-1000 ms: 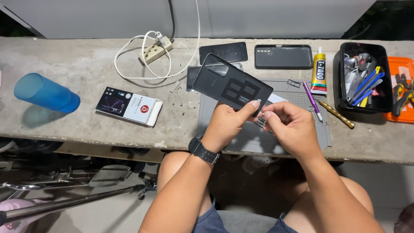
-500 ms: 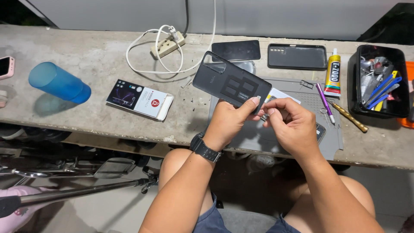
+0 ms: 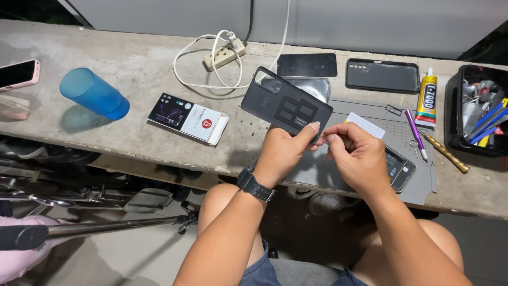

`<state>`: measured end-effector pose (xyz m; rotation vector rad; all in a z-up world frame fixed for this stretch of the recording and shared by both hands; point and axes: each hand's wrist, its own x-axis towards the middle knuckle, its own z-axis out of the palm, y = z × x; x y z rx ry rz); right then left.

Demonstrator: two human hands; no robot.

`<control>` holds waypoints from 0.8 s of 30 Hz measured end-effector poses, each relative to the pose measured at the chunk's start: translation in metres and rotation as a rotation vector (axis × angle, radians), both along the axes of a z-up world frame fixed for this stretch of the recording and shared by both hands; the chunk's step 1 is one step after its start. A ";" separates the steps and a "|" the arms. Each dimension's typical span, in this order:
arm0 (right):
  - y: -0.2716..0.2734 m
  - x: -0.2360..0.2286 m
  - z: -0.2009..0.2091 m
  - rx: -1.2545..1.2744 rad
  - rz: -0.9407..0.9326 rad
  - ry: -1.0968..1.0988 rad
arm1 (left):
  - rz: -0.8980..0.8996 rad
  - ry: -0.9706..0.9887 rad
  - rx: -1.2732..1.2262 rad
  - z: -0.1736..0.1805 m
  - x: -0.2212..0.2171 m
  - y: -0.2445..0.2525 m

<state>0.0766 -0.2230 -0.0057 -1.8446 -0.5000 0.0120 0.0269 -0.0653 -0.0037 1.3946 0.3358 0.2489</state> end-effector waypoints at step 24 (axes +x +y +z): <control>-0.007 0.012 -0.015 -0.125 0.089 -0.045 | 0.049 0.080 -0.017 -0.014 0.004 0.000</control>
